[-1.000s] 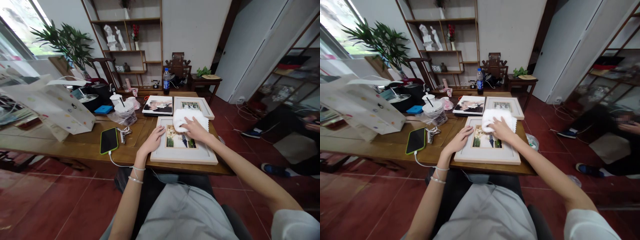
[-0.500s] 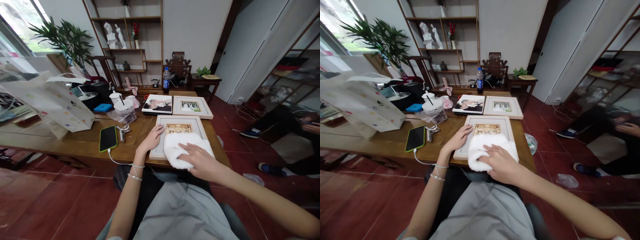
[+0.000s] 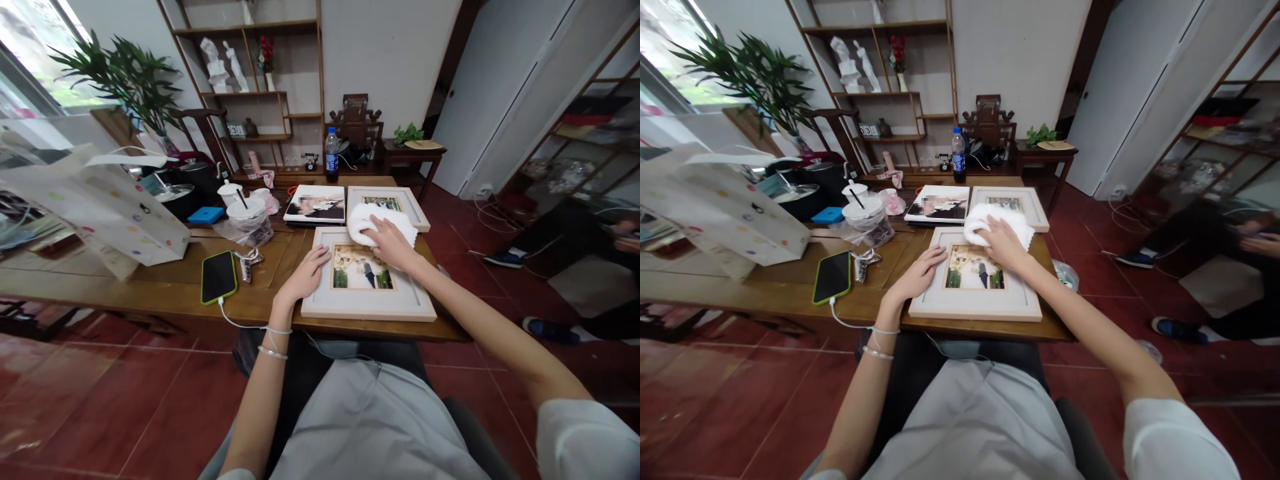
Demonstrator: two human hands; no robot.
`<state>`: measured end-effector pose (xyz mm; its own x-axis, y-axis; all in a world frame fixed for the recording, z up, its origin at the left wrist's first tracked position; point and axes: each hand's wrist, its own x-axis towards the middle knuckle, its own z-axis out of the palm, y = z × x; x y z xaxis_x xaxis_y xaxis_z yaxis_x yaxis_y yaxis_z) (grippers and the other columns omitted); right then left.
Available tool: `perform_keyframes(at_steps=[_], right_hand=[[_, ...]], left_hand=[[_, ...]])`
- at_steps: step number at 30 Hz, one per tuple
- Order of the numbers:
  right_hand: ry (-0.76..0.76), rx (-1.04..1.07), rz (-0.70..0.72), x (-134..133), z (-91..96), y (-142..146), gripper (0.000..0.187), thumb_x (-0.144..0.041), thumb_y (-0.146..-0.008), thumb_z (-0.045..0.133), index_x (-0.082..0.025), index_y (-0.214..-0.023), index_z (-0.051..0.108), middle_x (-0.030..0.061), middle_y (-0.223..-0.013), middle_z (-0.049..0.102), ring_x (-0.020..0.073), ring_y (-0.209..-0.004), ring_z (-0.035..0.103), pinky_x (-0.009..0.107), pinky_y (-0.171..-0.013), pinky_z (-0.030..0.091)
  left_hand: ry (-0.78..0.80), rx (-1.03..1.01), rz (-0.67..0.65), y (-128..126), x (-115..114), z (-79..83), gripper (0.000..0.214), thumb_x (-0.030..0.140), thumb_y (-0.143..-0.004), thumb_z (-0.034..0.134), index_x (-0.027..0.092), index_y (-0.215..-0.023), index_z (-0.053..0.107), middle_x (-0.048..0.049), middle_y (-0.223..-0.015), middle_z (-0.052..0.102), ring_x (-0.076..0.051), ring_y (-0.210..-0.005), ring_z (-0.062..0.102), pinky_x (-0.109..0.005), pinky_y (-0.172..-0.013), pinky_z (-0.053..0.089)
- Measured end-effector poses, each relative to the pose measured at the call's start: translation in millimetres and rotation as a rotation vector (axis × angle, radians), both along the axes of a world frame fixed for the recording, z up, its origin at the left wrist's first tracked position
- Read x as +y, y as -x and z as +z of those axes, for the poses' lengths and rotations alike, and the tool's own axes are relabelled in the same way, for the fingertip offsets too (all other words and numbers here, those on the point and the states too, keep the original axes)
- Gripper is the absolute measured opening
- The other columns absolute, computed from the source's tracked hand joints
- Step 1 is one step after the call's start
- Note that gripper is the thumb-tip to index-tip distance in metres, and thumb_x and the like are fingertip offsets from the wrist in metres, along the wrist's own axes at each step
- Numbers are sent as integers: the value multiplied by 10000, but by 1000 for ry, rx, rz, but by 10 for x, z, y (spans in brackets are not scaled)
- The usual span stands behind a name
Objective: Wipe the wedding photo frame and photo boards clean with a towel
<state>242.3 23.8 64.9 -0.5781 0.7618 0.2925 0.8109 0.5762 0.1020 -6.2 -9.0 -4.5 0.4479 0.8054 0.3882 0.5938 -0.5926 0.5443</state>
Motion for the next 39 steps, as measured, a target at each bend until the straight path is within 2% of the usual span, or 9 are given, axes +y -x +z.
perform_keyframes(at_steps=[4,9,14,17,22,27,31,34,39], right_hand=[[84,-90,96,-124,41,175,434,-54,-723,460,-123,-1135,573,178,-1228,526,299,-1231,382,444,-991,268],[233,-148,155,-700,140,279,425,-75,-721,444,-158,-1108,598,156,-1051,599,266,-898,584,354,-757,414],[344,-110,294,-1315,310,262,420,-72,-692,450,-189,-1058,621,147,-1137,592,283,-956,578,370,-780,416],[426,-57,325,-1471,365,216,477,-53,-654,455,-230,-1066,617,115,-1242,545,282,-1060,541,386,-844,408],[397,-6,276,-1295,198,115,558,-39,-637,473,-233,-1153,561,99,-1379,421,259,-1208,435,395,-958,357],[204,-69,188,-734,-8,18,585,28,-641,441,-177,-1183,526,143,-1357,436,267,-1263,368,431,-1014,291],[32,-112,111,-292,59,18,605,87,-665,386,-173,-1199,499,122,-1394,391,280,-1299,305,465,-993,303],[-64,-121,103,-160,133,117,552,76,-706,395,-152,-1198,497,135,-1426,336,301,-1320,248,486,-998,279],[60,-216,135,-310,125,396,427,3,-725,438,-142,-1105,570,151,-1210,551,300,-1138,472,396,-842,413]], left_hand=[[12,-2,21,-14,-16,20,450,133,-860,310,133,-1282,464,-102,-1392,413,-195,-1340,281,-425,-1119,229],[23,-14,31,-26,-26,19,441,174,-882,300,120,-1301,430,-118,-1395,403,-200,-1341,274,-426,-1121,217],[4,-19,34,-17,-19,-4,436,175,-884,302,158,-1300,429,-97,-1389,412,-195,-1335,285,-430,-1118,222],[2,-14,29,-12,-14,-7,429,186,-888,303,161,-1295,436,-90,-1391,410,-190,-1338,282,-420,-1118,228],[1,0,27,-15,-9,-6,424,191,-897,287,135,-1288,442,-106,-1386,418,-190,-1335,285,-417,-1120,225],[6,9,29,-17,-7,-3,425,203,-904,281,105,-1283,447,-124,-1389,410,-198,-1332,288,-417,-1123,220],[13,5,26,-12,-5,2,430,181,-893,288,121,-1291,441,-113,-1393,409,-196,-1338,282,-420,-1122,223],[6,3,21,-11,-5,3,435,163,-884,293,128,-1291,441,-110,-1393,409,-196,-1340,278,-421,-1122,224],[-4,-8,18,-19,-2,-9,438,148,-876,293,110,-1287,438,-123,-1383,415,-199,-1336,281,-422,-1121,227]])
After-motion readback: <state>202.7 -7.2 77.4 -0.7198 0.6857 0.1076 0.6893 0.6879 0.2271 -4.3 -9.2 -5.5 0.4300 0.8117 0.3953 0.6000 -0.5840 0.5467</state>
